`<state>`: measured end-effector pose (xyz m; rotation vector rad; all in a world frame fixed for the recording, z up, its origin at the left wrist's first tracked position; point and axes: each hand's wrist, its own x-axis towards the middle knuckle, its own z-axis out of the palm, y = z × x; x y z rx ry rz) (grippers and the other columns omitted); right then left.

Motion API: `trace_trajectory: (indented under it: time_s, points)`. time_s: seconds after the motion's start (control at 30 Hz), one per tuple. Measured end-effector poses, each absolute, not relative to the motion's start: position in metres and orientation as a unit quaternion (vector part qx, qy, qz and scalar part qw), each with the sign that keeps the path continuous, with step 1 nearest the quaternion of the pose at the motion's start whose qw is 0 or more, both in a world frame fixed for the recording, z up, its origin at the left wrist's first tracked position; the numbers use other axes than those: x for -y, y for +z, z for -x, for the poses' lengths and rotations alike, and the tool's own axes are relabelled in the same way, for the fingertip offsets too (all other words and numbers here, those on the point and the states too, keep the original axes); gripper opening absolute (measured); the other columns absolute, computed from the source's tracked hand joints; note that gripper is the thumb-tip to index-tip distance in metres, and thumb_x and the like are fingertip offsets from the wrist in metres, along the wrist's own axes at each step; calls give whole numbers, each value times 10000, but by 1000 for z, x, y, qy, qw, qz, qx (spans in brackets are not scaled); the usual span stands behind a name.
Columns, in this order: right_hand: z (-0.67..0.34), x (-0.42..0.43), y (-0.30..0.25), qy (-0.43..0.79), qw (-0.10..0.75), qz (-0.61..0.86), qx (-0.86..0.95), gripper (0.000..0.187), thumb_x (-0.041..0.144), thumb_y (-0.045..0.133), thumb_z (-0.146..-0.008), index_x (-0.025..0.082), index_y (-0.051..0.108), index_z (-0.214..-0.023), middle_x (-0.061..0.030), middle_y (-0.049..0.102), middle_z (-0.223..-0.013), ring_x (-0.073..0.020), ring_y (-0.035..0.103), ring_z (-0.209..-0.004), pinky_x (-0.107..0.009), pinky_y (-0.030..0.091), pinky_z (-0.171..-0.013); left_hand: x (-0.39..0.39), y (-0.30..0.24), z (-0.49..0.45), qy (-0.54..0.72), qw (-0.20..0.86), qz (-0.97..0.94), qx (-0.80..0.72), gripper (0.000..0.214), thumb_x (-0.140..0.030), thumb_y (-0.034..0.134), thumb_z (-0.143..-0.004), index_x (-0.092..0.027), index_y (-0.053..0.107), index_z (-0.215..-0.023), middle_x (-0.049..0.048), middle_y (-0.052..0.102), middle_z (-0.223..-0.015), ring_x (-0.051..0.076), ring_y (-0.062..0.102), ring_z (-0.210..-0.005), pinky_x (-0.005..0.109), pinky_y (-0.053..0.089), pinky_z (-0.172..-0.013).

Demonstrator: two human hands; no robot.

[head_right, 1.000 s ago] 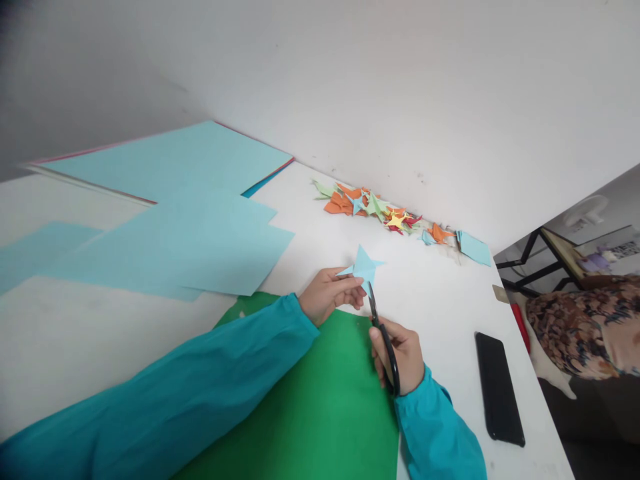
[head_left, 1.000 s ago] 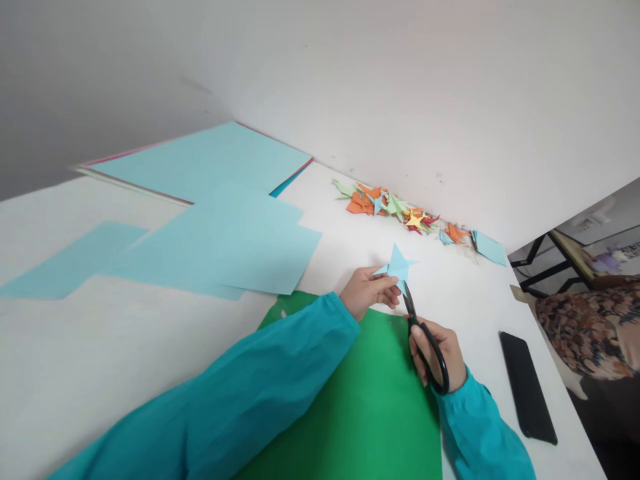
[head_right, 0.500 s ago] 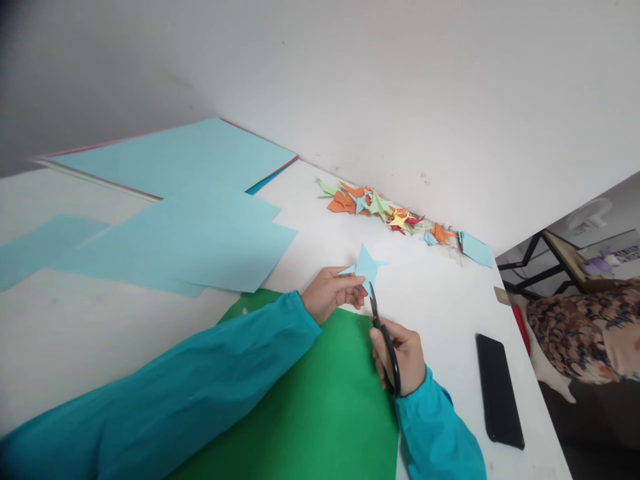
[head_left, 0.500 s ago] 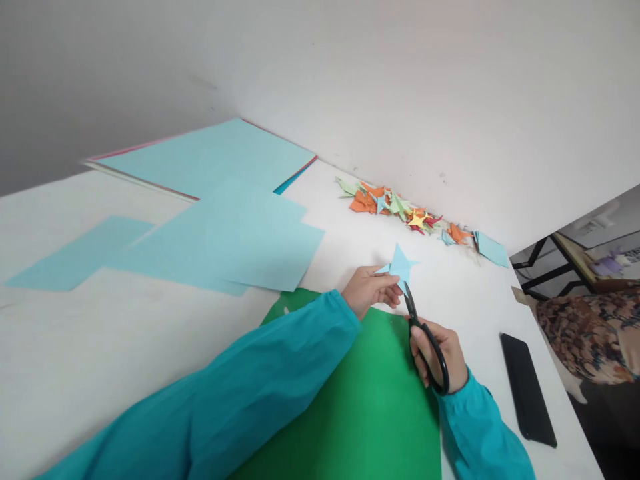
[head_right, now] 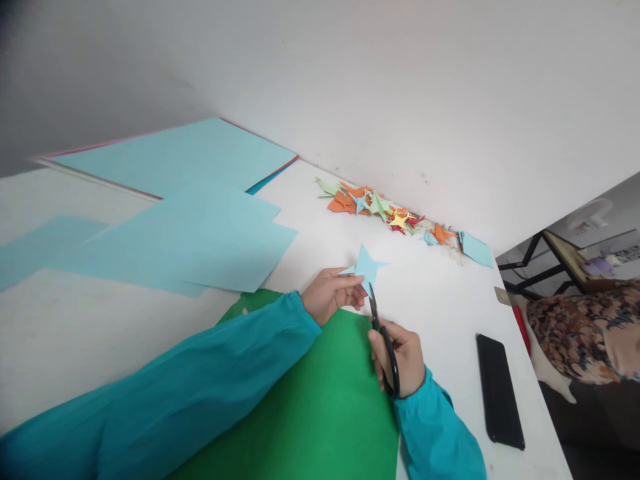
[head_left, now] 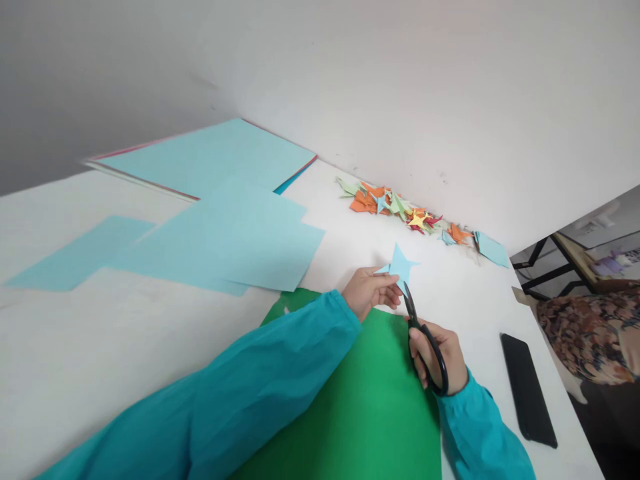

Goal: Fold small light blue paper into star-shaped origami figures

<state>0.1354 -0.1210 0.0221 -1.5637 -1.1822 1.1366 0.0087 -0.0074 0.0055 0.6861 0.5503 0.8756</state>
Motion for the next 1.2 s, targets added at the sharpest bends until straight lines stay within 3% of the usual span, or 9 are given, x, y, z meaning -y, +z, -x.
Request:
trace_trajectory:
  time_s: [1.2]
  points:
    - [-144,119,16,479,426,629,440,528,491,623,-667,95,597,-1016,49,487,-467,-37,358,-229,-145,243,-196,8,7,-8,424,797,-337,-267,205,-231,686,-595,-71,565,-637,55,599,-530,125,536,-400,258,433,-415]
